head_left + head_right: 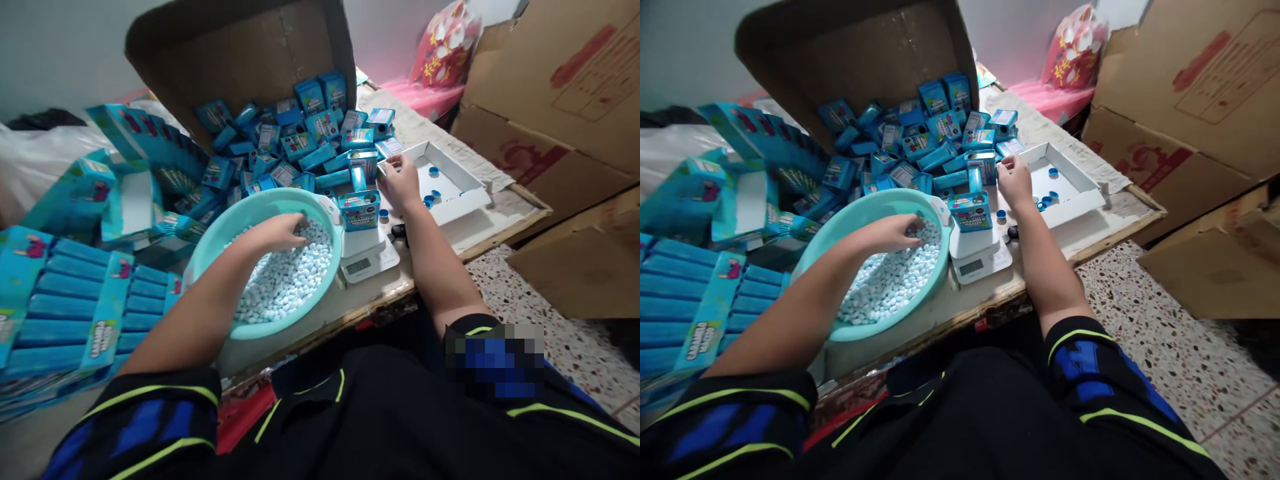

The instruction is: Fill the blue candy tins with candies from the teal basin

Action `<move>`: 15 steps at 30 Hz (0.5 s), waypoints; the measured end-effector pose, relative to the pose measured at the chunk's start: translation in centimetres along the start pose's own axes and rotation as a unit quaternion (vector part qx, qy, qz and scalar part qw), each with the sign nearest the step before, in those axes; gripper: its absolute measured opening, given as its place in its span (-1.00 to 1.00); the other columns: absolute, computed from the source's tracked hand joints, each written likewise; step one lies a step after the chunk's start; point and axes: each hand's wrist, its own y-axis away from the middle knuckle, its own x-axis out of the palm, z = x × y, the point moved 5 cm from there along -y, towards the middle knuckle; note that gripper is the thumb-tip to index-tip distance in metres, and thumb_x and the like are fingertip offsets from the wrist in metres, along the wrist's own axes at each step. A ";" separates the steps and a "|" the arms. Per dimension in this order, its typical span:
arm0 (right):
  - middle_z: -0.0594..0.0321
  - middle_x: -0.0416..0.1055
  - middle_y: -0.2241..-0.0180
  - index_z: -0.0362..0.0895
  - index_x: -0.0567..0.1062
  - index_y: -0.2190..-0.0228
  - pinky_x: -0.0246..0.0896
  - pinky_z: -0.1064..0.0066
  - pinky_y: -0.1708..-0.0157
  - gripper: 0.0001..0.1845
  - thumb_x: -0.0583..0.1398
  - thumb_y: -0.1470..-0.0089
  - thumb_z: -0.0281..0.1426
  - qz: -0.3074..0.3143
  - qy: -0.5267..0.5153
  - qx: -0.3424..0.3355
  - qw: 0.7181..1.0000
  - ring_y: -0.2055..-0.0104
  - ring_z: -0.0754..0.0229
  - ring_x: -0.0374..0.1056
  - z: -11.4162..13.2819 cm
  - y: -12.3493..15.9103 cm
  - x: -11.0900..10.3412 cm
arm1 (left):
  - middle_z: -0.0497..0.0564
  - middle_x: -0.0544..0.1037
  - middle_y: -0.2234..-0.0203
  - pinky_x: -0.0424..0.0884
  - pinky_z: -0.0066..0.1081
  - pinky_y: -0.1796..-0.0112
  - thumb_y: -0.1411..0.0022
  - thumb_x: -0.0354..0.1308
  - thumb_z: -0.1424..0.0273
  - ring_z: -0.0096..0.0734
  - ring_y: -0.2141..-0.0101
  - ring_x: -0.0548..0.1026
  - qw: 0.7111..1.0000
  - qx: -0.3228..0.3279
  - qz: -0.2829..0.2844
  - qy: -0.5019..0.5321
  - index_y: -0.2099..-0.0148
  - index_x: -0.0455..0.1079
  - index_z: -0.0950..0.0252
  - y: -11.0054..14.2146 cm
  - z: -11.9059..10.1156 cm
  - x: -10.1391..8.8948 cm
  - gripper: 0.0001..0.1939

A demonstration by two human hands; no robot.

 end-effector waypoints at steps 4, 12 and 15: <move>0.14 0.47 0.21 -0.05 0.42 0.21 0.41 0.13 -0.02 -0.95 0.18 -0.27 -0.37 -0.002 0.012 -0.025 1.000 0.12 0.08 0.46 0.4 -0.2 -0.4 | 0.26 0.65 -0.02 0.43 -0.23 0.11 -0.21 0.27 0.24 0.09 0.03 0.61 0.998 -0.025 0.010 -0.048 -0.10 0.55 0.32 -0.1 -0.4 -0.1 -0.55; 0.10 0.43 0.10 -0.02 0.31 -0.10 0.46 0.00 -0.03 -0.63 0.18 -0.30 -0.26 0.003 0.004 -0.046 0.999 0.13 0.03 0.50 1.0 -0.1 -0.8 | 0.18 0.69 0.09 0.38 -0.29 0.22 -0.20 0.22 0.39 0.00 0.15 0.60 0.995 -0.054 0.031 -0.073 -0.02 0.65 0.28 0.5 -1.2 0.6 -0.65; 0.11 0.44 0.12 -0.01 0.32 -0.08 0.47 -0.01 -0.01 -0.61 0.20 -0.26 -0.24 -0.004 -0.008 -0.049 0.999 0.14 0.02 0.50 1.4 0.4 -0.6 | 0.11 0.69 0.20 0.37 -0.30 0.23 -0.21 0.24 0.37 -0.10 0.23 0.57 0.998 -0.041 0.013 -0.042 0.07 0.66 0.30 0.8 -1.0 0.2 -0.72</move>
